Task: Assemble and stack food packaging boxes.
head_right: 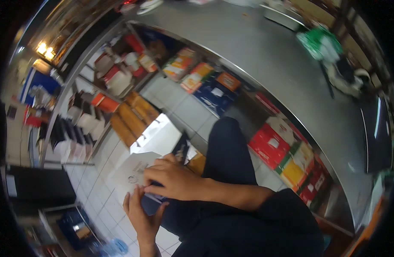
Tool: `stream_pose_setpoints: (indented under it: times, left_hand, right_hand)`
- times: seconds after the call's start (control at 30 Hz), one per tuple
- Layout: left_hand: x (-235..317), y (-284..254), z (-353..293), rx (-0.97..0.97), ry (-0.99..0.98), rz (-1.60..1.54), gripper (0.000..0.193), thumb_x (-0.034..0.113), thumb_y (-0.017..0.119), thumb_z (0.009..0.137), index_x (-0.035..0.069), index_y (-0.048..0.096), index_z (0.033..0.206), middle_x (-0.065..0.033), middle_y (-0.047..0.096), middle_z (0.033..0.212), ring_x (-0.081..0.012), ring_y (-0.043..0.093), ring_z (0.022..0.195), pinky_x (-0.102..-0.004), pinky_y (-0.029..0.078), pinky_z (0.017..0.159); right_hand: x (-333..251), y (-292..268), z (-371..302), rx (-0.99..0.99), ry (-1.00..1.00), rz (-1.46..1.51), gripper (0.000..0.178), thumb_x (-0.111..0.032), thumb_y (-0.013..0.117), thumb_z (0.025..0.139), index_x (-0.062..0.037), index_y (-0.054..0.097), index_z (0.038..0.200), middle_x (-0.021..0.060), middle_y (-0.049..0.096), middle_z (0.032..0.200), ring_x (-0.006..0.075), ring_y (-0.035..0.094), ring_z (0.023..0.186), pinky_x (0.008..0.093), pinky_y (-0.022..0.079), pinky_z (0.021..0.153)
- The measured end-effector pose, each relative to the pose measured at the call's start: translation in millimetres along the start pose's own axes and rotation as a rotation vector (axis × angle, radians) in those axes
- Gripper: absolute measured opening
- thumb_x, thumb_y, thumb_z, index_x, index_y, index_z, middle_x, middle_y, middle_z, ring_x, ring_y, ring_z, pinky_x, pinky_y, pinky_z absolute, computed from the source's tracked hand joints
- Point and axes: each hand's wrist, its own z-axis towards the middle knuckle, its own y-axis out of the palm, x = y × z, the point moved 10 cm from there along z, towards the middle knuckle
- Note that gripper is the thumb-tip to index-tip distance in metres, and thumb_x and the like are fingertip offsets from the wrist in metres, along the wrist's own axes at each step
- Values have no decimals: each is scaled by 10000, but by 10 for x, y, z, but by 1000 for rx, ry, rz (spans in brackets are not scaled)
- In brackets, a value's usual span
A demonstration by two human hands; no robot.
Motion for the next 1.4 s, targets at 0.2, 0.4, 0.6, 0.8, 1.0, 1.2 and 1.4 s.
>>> stream_pose_setpoints:
  times: [0.2,0.4,0.6,0.8,1.0,1.2,1.4]
  left_hand:
    - [-70,262,-124,-17,18,33,936,172,888,740,-19,393,1510,-113,705,1239,-295,642,1161,-503,297,1161]
    - [26,424,-336,31,181,224,795,130,841,782,-2,464,1469,-94,691,1288,-283,615,1236,-492,269,1178]
    - [-415,894,-326,-183,-548,-1153,885,371,770,911,16,315,1581,-219,452,1537,-348,444,1433,-537,405,1150]
    - [-659,757,-13,26,-589,-2187,883,541,604,998,-135,307,1483,-314,485,1437,-372,611,1253,-571,587,979]
    - [-877,1139,-133,321,-788,-2156,401,178,568,1066,-117,507,1330,-236,664,1211,-237,702,1068,-290,647,914]
    - [-748,857,-106,350,-653,-1880,485,184,551,1069,-155,445,1399,-310,526,1397,-287,660,1178,-304,634,956]
    - [-673,478,-305,693,-685,-1280,594,328,461,1100,-193,414,1381,-335,520,1372,-312,655,1210,-216,635,856]
  right_hand:
    - [507,-144,-399,557,130,-69,535,-276,790,874,-88,561,1320,210,452,1366,377,414,1341,467,302,1134]
    - [2051,397,-1178,774,1111,1047,805,-202,749,885,-20,304,1532,173,506,1389,268,530,1274,362,464,1050]
    - [1175,73,-597,629,259,608,560,171,432,781,-54,708,1213,139,626,1316,241,583,1270,328,482,1008]
    - [-58,314,-425,164,-467,137,241,-103,727,871,-135,754,1108,52,685,1224,283,613,1198,469,413,1102]
    - [468,152,-465,534,40,788,279,-2,717,870,-81,749,1136,91,706,1258,319,605,1289,460,479,1076]
    - [316,171,-434,350,-164,467,373,-97,824,796,-207,793,1151,177,499,1511,340,633,1247,406,555,980]
    - [136,274,-307,273,-200,354,346,-192,883,728,-210,820,1069,160,579,1372,324,673,1139,376,575,931]
